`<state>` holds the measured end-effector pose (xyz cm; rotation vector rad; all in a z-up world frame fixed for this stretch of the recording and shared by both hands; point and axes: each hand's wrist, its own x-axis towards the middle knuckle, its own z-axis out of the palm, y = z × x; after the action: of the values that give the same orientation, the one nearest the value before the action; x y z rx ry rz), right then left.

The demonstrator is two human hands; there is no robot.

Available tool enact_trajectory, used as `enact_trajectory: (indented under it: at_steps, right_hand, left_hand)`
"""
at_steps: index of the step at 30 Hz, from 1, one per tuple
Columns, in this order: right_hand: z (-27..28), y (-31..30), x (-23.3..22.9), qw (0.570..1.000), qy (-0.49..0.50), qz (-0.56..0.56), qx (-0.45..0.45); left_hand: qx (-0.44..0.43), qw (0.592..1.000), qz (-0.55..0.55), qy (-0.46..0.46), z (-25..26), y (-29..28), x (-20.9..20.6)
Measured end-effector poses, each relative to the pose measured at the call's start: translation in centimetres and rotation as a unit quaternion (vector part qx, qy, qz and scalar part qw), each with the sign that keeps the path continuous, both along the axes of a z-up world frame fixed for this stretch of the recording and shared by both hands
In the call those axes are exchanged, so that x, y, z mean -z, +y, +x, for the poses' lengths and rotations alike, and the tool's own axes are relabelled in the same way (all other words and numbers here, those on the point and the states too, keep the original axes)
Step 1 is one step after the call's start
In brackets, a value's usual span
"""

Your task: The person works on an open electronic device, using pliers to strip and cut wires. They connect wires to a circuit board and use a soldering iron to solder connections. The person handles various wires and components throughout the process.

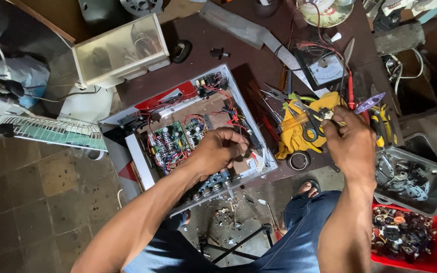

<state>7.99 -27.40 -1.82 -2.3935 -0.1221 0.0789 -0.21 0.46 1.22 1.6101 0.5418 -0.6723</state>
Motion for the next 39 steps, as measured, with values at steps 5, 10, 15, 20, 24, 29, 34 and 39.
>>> enact_trajectory:
  at_steps: [5, 10, 15, 20, 24, 29, 34, 39]
  right_hand:
    - [0.1, -0.3, 0.6, 1.000, -0.004, 0.003, 0.010]
    - [0.1, -0.2, 0.5, 1.000, -0.003, 0.007, 0.005]
    - [0.0, -0.3, 0.9, 1.000, -0.008, 0.004, 0.009]
    - [0.0, -0.3, 1.4, 1.000, -0.023, -0.001, -0.003]
    - [-0.1, 0.2, 1.0, 0.999, -0.035, -0.010, -0.006]
    - [-0.6, 1.5, -0.6, 0.999, -0.033, -0.025, -0.027]
    - [-0.4, 1.6, -0.8, 0.998, -0.041, -0.032, -0.041]
    - [-0.1, 1.0, 0.3, 0.998, -0.051, -0.005, -0.036]
  left_hand:
    - [-0.018, 1.000, -0.021, -0.005, 0.0, -0.1, 0.0]
    - [-0.008, 1.000, -0.015, -0.004, 0.1, 0.0, 0.4]
    - [-0.049, 0.996, -0.080, 0.004, 0.0, 0.2, 0.7]
    - [-0.044, 0.993, -0.107, -0.021, -0.1, 0.2, 1.3]
    - [-0.020, 0.991, -0.107, -0.075, 0.0, -0.2, 2.1]
    - [-0.021, 0.992, -0.106, -0.066, 0.1, -0.2, 1.8]
    - [-0.042, 0.992, -0.121, -0.018, 0.4, -0.5, 1.2]
    - [-0.010, 0.998, -0.059, -0.021, 0.6, -0.8, 0.7]
